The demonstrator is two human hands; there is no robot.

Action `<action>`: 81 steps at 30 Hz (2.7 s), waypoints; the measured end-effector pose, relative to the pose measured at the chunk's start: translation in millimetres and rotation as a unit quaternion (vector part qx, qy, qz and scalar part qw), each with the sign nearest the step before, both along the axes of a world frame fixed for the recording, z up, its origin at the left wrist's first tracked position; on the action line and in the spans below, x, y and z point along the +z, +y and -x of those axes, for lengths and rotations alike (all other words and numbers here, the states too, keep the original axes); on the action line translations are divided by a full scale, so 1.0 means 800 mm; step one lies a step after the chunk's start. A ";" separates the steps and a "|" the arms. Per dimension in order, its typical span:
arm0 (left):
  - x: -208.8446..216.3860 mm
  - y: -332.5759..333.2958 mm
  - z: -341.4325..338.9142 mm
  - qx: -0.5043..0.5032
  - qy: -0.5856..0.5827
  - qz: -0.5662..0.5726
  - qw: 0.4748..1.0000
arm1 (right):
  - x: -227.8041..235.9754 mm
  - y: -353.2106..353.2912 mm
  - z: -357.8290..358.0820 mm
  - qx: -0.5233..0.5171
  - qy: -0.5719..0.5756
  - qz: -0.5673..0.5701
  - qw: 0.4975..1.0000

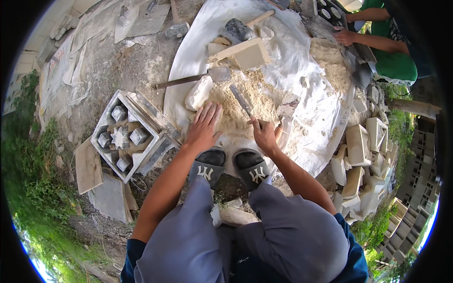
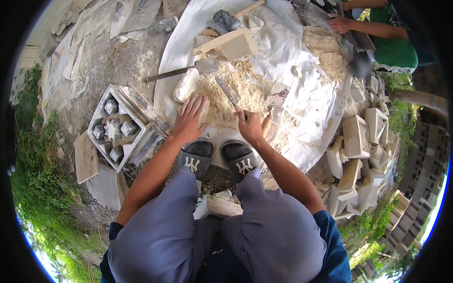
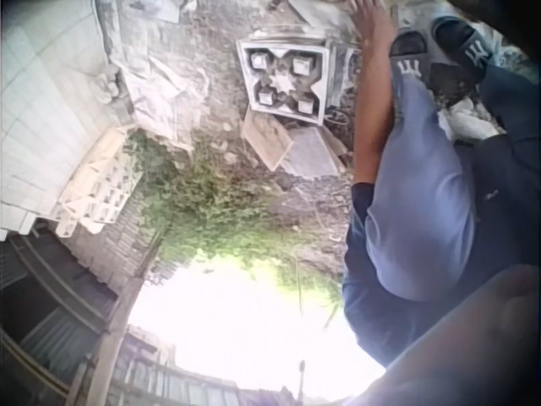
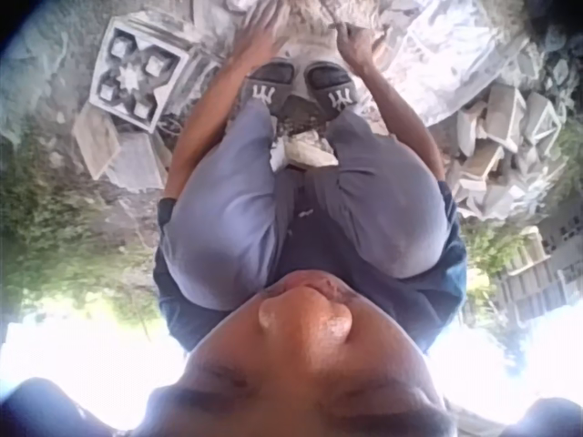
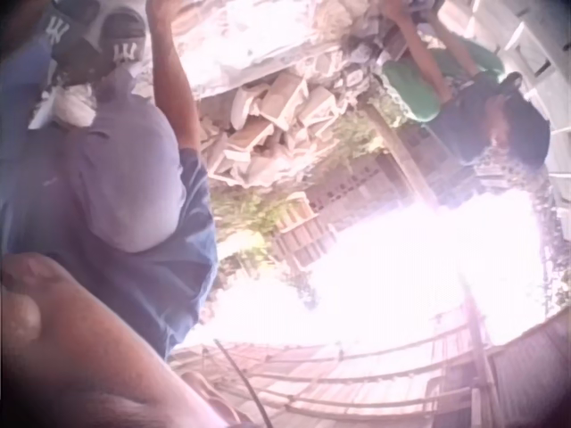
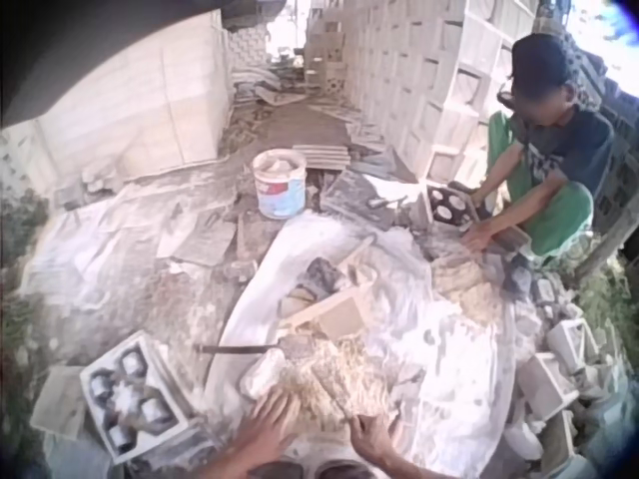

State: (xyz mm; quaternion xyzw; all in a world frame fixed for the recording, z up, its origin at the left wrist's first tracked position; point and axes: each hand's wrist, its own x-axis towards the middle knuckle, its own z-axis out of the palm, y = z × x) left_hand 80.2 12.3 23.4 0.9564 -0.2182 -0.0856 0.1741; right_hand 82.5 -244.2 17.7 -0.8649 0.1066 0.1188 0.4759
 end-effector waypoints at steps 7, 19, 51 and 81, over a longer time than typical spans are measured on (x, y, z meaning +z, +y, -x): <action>-0.001 0.003 0.000 0.001 -0.007 -0.002 1.000 | 0.002 0.002 0.001 0.082 0.012 0.099 0.992; -0.006 -0.001 0.000 -0.009 -0.011 -0.005 1.000 | 0.002 0.010 0.013 0.151 0.054 0.175 0.971; -0.002 0.004 0.006 0.003 0.020 -0.008 1.000 | 0.011 0.002 -0.006 0.162 0.007 0.202 0.966; -0.010 0.005 -0.002 -0.011 -0.011 -0.010 1.000 | 0.017 -0.022 0.033 0.187 0.056 0.159 0.968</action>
